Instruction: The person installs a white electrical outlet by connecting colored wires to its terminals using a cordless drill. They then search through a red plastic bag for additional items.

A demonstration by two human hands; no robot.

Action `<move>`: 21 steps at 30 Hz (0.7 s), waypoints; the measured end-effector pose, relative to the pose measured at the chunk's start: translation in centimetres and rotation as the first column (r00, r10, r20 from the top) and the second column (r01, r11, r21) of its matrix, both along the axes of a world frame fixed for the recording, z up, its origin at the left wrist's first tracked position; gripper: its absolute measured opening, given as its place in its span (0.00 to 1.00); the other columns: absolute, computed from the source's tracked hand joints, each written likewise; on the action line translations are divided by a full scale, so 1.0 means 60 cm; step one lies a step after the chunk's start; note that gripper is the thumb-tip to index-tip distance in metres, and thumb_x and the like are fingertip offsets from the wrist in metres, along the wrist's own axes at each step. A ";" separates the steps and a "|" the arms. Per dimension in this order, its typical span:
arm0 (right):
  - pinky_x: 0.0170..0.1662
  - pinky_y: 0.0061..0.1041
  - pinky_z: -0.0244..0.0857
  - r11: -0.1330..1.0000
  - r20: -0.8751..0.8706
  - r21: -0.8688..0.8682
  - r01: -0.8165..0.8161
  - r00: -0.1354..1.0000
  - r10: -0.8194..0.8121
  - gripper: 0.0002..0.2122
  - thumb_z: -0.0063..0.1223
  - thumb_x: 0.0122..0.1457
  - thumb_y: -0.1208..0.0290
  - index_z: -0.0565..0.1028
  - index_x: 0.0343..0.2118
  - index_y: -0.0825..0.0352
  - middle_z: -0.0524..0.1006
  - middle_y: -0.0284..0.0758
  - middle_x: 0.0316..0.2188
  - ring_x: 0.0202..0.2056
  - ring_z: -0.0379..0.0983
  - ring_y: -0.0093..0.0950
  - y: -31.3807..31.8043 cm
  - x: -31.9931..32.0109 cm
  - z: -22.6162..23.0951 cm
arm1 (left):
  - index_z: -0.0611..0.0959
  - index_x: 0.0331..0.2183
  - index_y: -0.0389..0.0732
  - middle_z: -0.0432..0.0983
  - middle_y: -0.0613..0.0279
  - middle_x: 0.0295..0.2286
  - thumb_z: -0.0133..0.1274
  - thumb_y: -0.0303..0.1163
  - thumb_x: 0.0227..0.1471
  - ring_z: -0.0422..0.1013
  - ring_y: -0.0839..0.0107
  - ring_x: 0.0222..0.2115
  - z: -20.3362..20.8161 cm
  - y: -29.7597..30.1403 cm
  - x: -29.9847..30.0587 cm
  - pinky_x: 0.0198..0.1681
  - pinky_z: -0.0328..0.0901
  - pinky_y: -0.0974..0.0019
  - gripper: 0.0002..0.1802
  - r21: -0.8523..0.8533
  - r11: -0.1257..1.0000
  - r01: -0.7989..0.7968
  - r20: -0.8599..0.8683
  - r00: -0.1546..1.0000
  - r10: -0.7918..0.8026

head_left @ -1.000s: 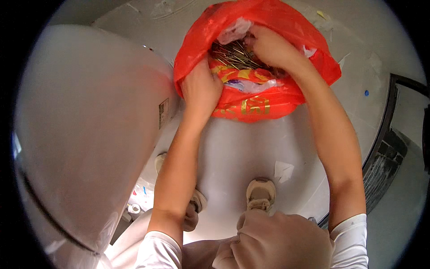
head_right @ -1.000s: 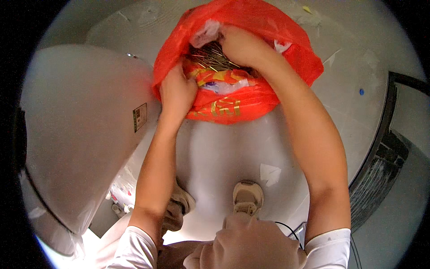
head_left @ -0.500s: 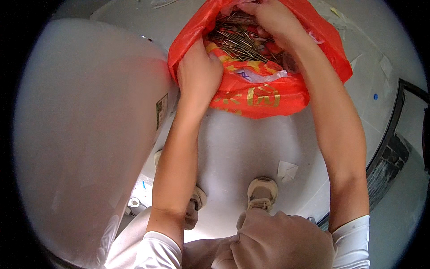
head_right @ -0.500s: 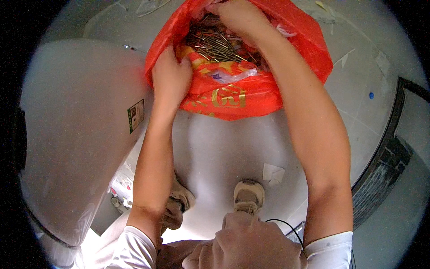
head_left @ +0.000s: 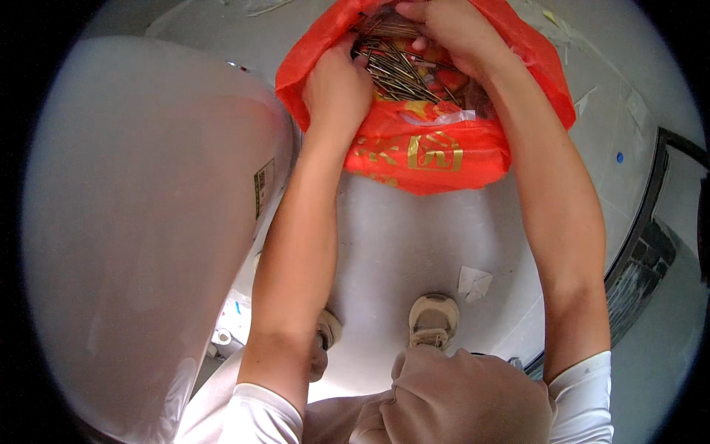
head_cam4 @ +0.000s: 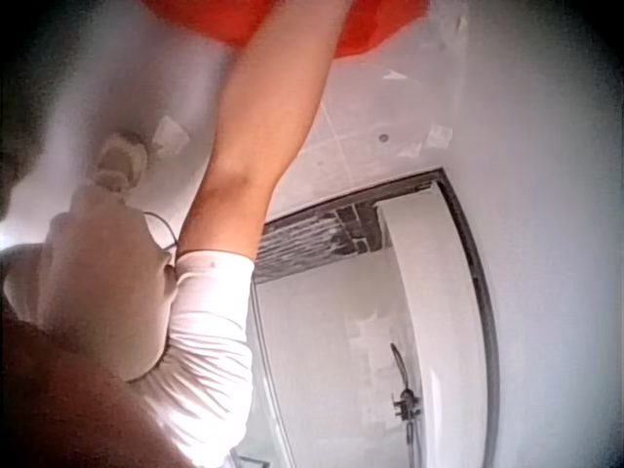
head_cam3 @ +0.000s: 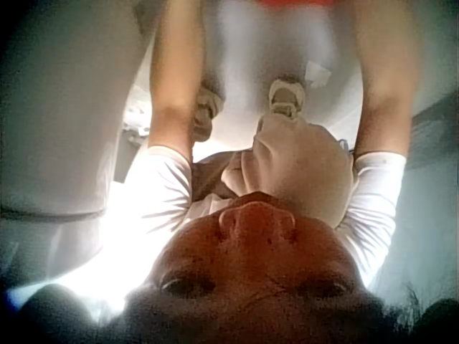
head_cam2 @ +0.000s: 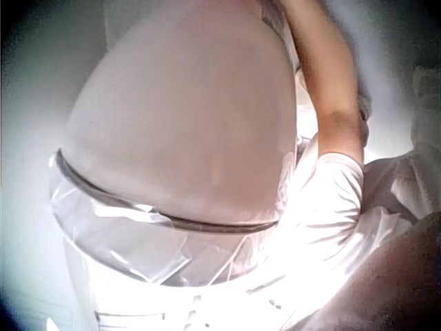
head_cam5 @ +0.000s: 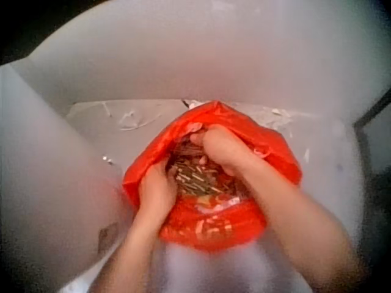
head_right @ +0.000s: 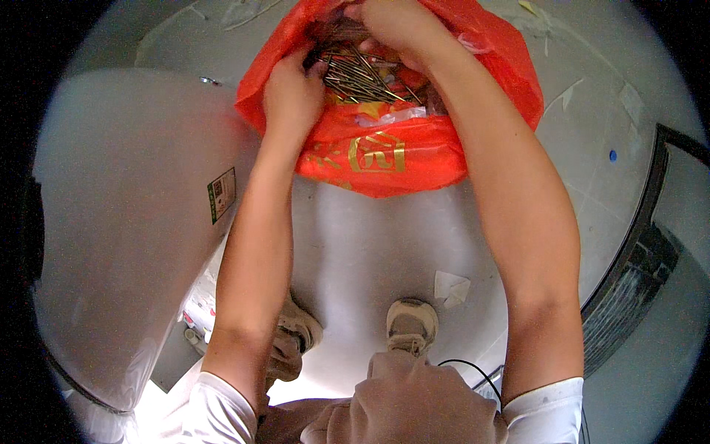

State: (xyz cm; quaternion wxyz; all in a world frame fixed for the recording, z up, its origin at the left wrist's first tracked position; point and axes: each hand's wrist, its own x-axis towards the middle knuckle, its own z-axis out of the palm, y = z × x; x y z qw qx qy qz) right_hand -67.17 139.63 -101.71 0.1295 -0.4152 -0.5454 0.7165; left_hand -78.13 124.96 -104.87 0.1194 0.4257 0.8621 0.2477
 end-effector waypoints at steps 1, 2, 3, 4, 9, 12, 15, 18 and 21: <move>0.33 0.30 0.68 1.000 -0.010 0.026 -0.010 1.000 0.011 0.11 0.49 0.68 0.70 0.81 0.39 0.71 0.82 0.37 0.34 0.30 0.74 0.29 -0.005 0.002 0.005 | 0.84 0.50 0.43 0.82 0.41 0.40 0.58 0.33 0.56 0.77 0.42 0.43 -0.005 0.000 -0.003 0.47 0.71 0.47 0.19 0.003 1.000 0.004 0.009 1.000 -0.004; 0.35 0.31 0.68 0.992 0.022 0.125 0.002 1.000 -0.005 0.11 0.50 0.67 0.70 0.81 0.39 0.72 0.82 0.37 0.34 0.31 0.75 0.29 -0.008 0.003 0.007 | 0.85 0.49 0.42 0.82 0.41 0.40 0.58 0.33 0.56 0.78 0.42 0.43 -0.009 0.004 -0.005 0.47 0.71 0.47 0.18 0.008 1.000 0.012 0.019 1.000 -0.013; 0.38 0.31 0.69 0.975 0.052 0.224 0.010 0.998 -0.022 0.11 0.51 0.67 0.69 0.81 0.40 0.72 0.82 0.37 0.34 0.32 0.76 0.30 -0.010 0.004 0.008 | 0.85 0.48 0.42 0.82 0.42 0.39 0.58 0.33 0.55 0.78 0.42 0.43 -0.012 0.005 -0.007 0.46 0.71 0.47 0.18 0.013 1.000 0.020 0.029 0.999 -0.021; 0.40 0.32 0.70 0.947 0.081 0.320 0.015 0.996 -0.043 0.11 0.52 0.66 0.69 0.81 0.40 0.72 0.82 0.37 0.34 0.33 0.77 0.30 -0.012 0.006 0.010 | 0.85 0.46 0.41 0.82 0.42 0.38 0.59 0.33 0.55 0.78 0.42 0.42 -0.015 0.004 -0.008 0.46 0.71 0.47 0.17 0.001 1.000 0.024 0.021 0.999 -0.024; 0.47 0.32 0.69 0.925 0.170 0.360 -0.119 0.984 0.061 0.11 0.53 0.64 0.71 0.80 0.42 0.72 0.82 0.39 0.35 0.38 0.78 0.31 -0.010 0.024 0.005 | 0.85 0.39 0.38 0.82 0.44 0.34 0.60 0.30 0.52 0.78 0.43 0.39 -0.005 -0.007 -0.008 0.43 0.70 0.47 0.11 -0.032 0.999 0.011 0.064 0.998 -0.009; 0.47 0.32 0.69 0.901 0.143 0.417 -0.119 0.988 0.064 0.10 0.51 0.63 0.74 0.79 0.43 0.72 0.82 0.40 0.35 0.39 0.77 0.31 -0.016 0.032 -0.021 | 0.84 0.38 0.37 0.82 0.44 0.33 0.61 0.27 0.51 0.79 0.45 0.37 -0.007 -0.020 -0.003 0.42 0.70 0.50 0.10 -0.087 0.994 0.068 0.011 0.998 -0.068; 0.47 0.32 0.69 0.907 0.148 0.396 -0.144 0.985 0.091 0.10 0.48 0.63 0.77 0.79 0.44 0.71 0.82 0.41 0.34 0.39 0.77 0.31 -0.021 0.036 -0.020 | 0.84 0.37 0.37 0.81 0.45 0.32 0.60 0.24 0.52 0.79 0.49 0.35 -0.002 -0.041 0.004 0.40 0.70 0.54 0.08 0.020 0.994 0.106 0.075 0.991 -0.107; 0.47 0.33 0.70 0.920 0.132 0.361 -0.153 0.985 0.112 0.11 0.47 0.62 0.78 0.79 0.44 0.71 0.82 0.41 0.34 0.38 0.77 0.32 -0.024 0.038 -0.010 | 0.84 0.39 0.34 0.83 0.50 0.31 0.57 0.21 0.55 0.79 0.60 0.32 0.011 -0.060 0.013 0.39 0.71 0.60 0.08 0.128 0.988 0.080 0.139 0.985 -0.098; 0.46 0.36 0.71 0.898 0.145 0.407 -0.169 0.982 0.119 0.13 0.46 0.61 0.78 0.80 0.44 0.72 0.83 0.44 0.35 0.38 0.79 0.35 -0.035 0.039 0.010 | 0.84 0.41 0.29 0.83 0.57 0.30 0.55 0.20 0.59 0.78 0.70 0.31 0.022 -0.067 0.010 0.38 0.70 0.65 0.09 0.230 0.967 -0.108 0.435 0.900 -0.003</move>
